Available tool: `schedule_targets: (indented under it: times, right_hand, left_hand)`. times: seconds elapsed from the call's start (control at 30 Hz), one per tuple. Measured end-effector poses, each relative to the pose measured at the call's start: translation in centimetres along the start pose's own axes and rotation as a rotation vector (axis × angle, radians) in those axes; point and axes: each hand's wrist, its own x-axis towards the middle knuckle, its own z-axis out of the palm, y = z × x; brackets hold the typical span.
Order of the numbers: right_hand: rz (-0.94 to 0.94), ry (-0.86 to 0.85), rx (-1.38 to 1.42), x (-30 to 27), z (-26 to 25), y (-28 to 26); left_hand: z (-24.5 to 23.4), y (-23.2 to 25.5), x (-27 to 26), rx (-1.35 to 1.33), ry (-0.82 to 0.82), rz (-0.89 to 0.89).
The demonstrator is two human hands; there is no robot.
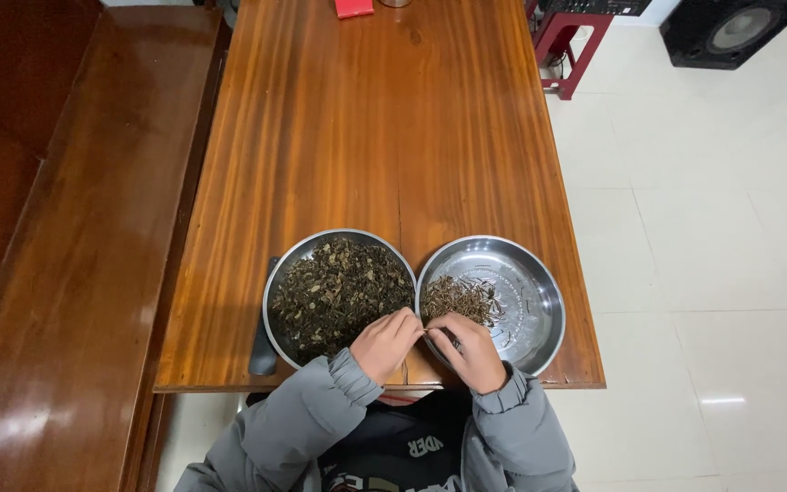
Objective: Manually sorting dried tea leaves by picking out stems and placing them in a separate bowl.
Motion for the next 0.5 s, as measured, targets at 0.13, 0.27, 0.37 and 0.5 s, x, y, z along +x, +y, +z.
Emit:
schedule_targets:
  times: [0.13,0.27,0.37,0.5]
  right_hand:
    - [-0.016,0.0,-0.039,-0.3,0.0,1.5]
    - [0.06,0.012,-0.19,-1.1,-1.3,3.1]
    - [0.08,0.067,-0.387,-2.0,-2.3,5.7]
    - [0.033,0.124,-0.547,-2.3,-3.7,5.9]
  left_hand:
    - [-0.2,0.0,-0.3,0.004,-0.018,-0.029]
    - [0.2,-1.8,-2.4,0.129,-0.041,-0.15]
    - [-2.2,-5.5,-4.0,0.389,-0.144,-0.227]
    - [-6.0,-11.8,-7.2,0.407,-0.249,-0.448]
